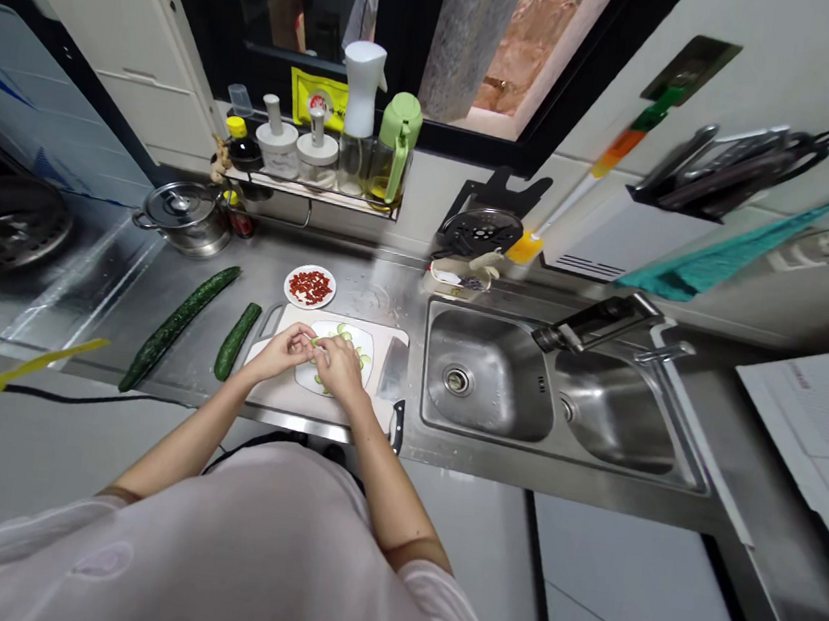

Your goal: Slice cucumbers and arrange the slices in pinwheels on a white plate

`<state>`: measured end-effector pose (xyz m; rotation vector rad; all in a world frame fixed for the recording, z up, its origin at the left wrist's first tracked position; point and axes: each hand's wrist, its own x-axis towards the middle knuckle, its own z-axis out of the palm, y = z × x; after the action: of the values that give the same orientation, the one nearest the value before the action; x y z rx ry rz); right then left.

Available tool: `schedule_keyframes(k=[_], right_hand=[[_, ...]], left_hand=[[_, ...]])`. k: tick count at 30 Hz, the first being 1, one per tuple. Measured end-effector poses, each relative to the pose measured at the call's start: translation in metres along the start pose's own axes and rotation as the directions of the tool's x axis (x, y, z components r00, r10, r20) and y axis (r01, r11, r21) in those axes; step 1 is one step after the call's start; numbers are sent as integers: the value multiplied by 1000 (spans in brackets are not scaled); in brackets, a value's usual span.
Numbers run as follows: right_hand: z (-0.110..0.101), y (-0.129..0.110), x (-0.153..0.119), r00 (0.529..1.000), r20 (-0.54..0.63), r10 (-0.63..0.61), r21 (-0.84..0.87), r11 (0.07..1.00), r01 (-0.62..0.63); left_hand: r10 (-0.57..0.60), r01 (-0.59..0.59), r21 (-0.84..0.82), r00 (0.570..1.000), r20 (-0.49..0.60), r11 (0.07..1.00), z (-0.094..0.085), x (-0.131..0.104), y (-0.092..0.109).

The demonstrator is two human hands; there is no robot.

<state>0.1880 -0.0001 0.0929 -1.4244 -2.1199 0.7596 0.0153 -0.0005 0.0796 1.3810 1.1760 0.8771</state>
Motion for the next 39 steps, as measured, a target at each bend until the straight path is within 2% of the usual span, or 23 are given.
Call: schedule_keyframes(k=[3, 7, 10, 14, 15, 17, 19, 21, 23, 25, 28, 36, 39], right_hand=[[1, 0, 1, 1000, 28, -3, 10, 1000, 3], [1, 2, 4, 1000, 7, -18, 78, 997, 17], [1, 2, 5, 999, -39, 25, 172, 985, -18], [2, 3, 7, 986, -125, 112, 293, 953, -71], [2, 3, 8, 982, -144, 121, 322, 944, -69], [3, 2, 9, 977, -173, 128, 382, 923, -53], [4, 1, 10, 974, -187, 130, 442, 896, -35], [4, 0, 11, 973, -189, 132, 487, 873, -24], [3, -1, 11, 975, -177, 132, 504, 863, -26], [2, -2, 10, 979, -156, 130, 501, 865, -35], [1, -2, 8, 985, -128, 119, 492, 870, -41], [0, -2, 2, 989, -109, 95, 506, 862, -27], [1, -2, 2, 989, -117, 89, 509, 861, -17]], left_hand=[[23, -23, -6, 1000, 1, 1000, 0, 0, 4], [16, -16, -94, 1000, 2, 995, 0, 1, 8], [-57, 48, -195, 998, -41, 980, 1, 2, 5], [-219, 179, -349, 972, -80, 920, 7, 0, -8], [-270, 230, -395, 962, -48, 890, 10, -1, -12], [-378, 372, -477, 922, 89, 796, 15, -4, -17], [-457, 526, -530, 848, 268, 666, 19, -6, -18], [-471, 626, -564, 779, 415, 539, 24, -8, -16], [-448, 659, -609, 750, 487, 441, 26, -10, -11], [-413, 654, -658, 752, 513, 373, 27, -10, -5], [-383, 630, -707, 769, 511, 321, 24, -10, 1], [-384, 564, -758, 812, 439, 326, 17, -8, -4], [-400, 513, -782, 839, 369, 354, 15, -11, -6]])
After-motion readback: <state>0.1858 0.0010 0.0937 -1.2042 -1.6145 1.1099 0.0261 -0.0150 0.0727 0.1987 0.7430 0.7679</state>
